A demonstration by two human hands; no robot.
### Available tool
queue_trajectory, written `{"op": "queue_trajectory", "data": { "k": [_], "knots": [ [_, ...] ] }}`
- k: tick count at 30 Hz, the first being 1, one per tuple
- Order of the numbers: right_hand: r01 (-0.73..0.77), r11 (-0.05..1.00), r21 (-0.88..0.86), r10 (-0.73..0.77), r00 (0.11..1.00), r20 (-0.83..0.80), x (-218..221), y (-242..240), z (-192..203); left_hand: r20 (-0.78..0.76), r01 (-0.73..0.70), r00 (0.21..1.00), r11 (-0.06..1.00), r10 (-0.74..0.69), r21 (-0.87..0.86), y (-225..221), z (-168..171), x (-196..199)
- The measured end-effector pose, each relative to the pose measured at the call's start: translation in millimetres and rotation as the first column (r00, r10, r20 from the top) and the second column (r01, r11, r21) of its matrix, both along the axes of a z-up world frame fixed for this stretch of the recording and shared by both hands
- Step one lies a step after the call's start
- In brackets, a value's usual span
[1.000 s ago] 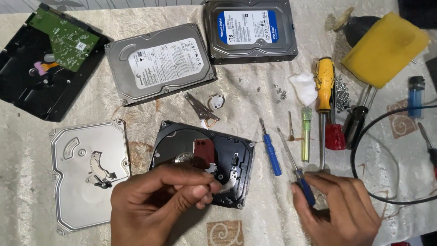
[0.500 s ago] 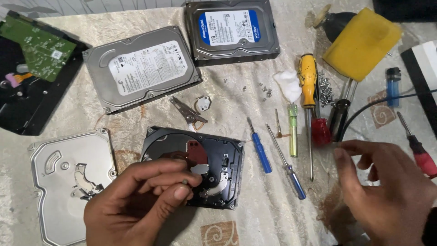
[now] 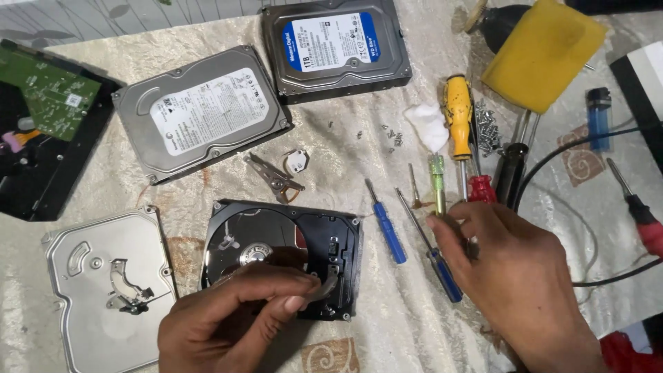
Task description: Disassembling hard disk drives to access internal components using a screwdriver and cleaning parts with a sponge.
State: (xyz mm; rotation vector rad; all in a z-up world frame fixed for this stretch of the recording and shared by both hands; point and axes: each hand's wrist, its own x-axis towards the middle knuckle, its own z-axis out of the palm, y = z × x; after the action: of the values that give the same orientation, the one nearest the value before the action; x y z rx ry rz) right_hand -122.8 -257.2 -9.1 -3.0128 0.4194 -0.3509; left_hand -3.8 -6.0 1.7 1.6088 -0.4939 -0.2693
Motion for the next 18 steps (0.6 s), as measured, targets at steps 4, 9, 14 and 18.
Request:
{"op": "queue_trajectory", "data": {
  "k": [4,9,14,18],
  "knots": [
    [0.011,0.963,-0.268,-0.032,0.997,-0.075,-2,-3,-24,0.000,0.009,1.000,1.000,-0.009,0.000,6,7,6],
    [0.492,0.857,-0.149,-0.512,0.788,-0.342,-2,-4,-20,-0.244,0.056,0.965,0.984,-0.097,-0.169,20,-1,7],
    [0.631,0.689,0.357,-0.619,0.768,-0.164,-77,-116,-143,-0.271,0.069,0.952,0.964,-0.140,-0.256,22,-2,8],
    [0.861,0.483,0.158,-0.799,0.507,-0.322,-201,-274,-245,-0.222,0.093,0.964,0.964,-0.150,-0.247,22,-2,8]
  ]
}}
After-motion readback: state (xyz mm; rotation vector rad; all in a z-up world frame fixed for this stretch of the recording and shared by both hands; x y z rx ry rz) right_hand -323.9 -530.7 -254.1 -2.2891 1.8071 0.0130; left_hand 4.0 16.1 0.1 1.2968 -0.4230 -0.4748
